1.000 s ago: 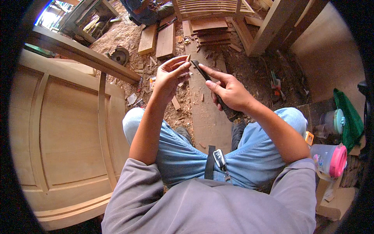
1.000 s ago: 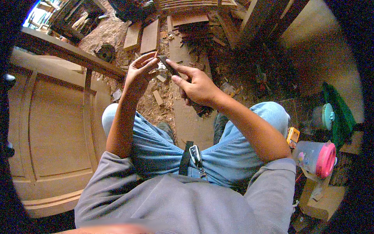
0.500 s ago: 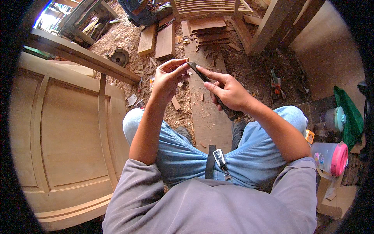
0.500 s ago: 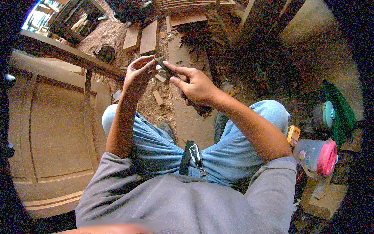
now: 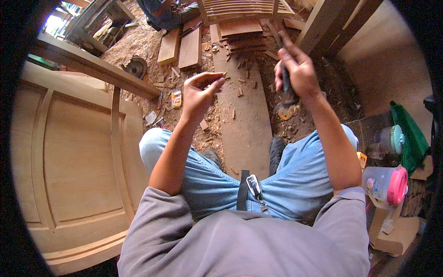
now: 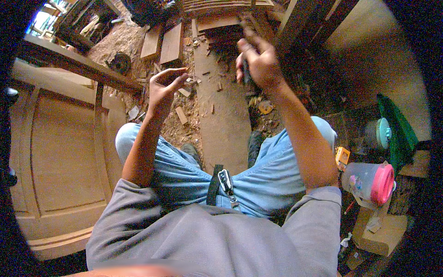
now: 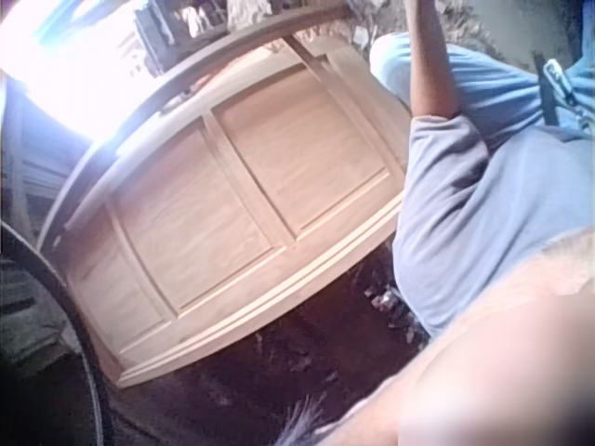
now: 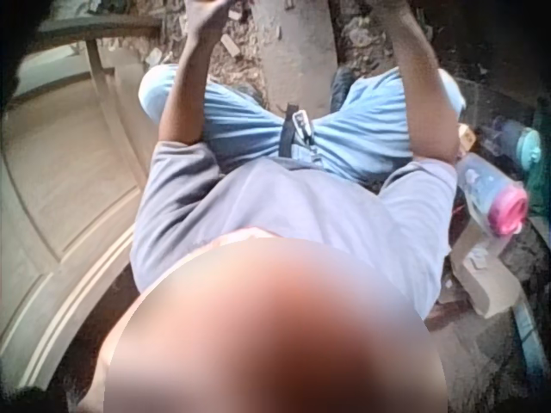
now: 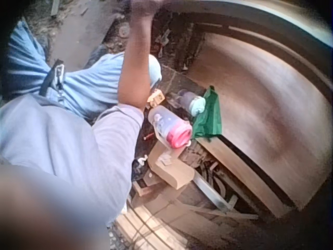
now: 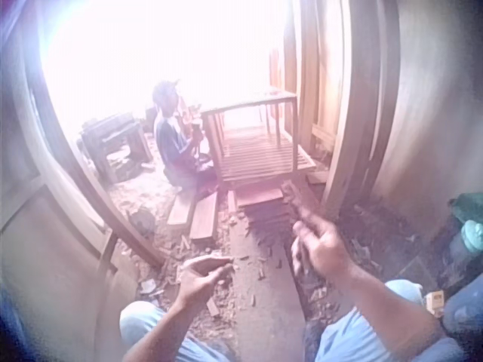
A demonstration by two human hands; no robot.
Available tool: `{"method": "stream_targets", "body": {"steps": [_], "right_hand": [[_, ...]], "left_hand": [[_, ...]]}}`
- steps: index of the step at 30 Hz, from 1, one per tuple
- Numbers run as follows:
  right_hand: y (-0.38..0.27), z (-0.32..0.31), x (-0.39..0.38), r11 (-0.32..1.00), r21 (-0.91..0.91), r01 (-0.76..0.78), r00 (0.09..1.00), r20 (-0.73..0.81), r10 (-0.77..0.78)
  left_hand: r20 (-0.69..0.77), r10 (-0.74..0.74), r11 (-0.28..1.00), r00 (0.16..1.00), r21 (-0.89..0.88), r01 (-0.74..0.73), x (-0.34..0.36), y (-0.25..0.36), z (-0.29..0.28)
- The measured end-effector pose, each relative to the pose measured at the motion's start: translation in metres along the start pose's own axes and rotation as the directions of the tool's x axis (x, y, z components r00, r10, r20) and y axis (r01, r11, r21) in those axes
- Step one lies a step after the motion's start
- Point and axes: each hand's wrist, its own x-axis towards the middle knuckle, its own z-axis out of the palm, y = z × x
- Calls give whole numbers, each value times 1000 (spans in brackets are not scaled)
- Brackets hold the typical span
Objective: The person sits on the floor and uses a chisel to carve a small piece of wood held in the left hand. They repeatedly scrape the wood surface, pause to inspect the carved area, and continue carving with controlled strokes.
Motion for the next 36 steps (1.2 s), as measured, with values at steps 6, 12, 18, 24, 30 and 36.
{"method": "stream_targets", "body": {"steps": [6,12,18,24,30,36], "right_hand": [[34,33,-30,986,-159,-43,877,467,113],[35,48,-41,975,-191,-111,846,497,194],[46,60,-46,972,-211,-102,898,401,182],[91,76,-38,988,-86,-125,971,193,139],[73,70,-2,987,-110,-115,989,-110,103],[-7,-36,33,936,249,247,858,-506,-92]], "left_hand": [[-92,32,997,995,-71,-38,6,-2,-6],[-122,207,976,971,100,-195,2,0,-1],[-116,327,903,938,330,-274,2,-11,-1],[-141,408,846,902,429,-316,23,-24,6],[-114,438,786,892,530,-319,23,-17,25],[-104,320,893,942,365,-263,11,-25,19]]}}
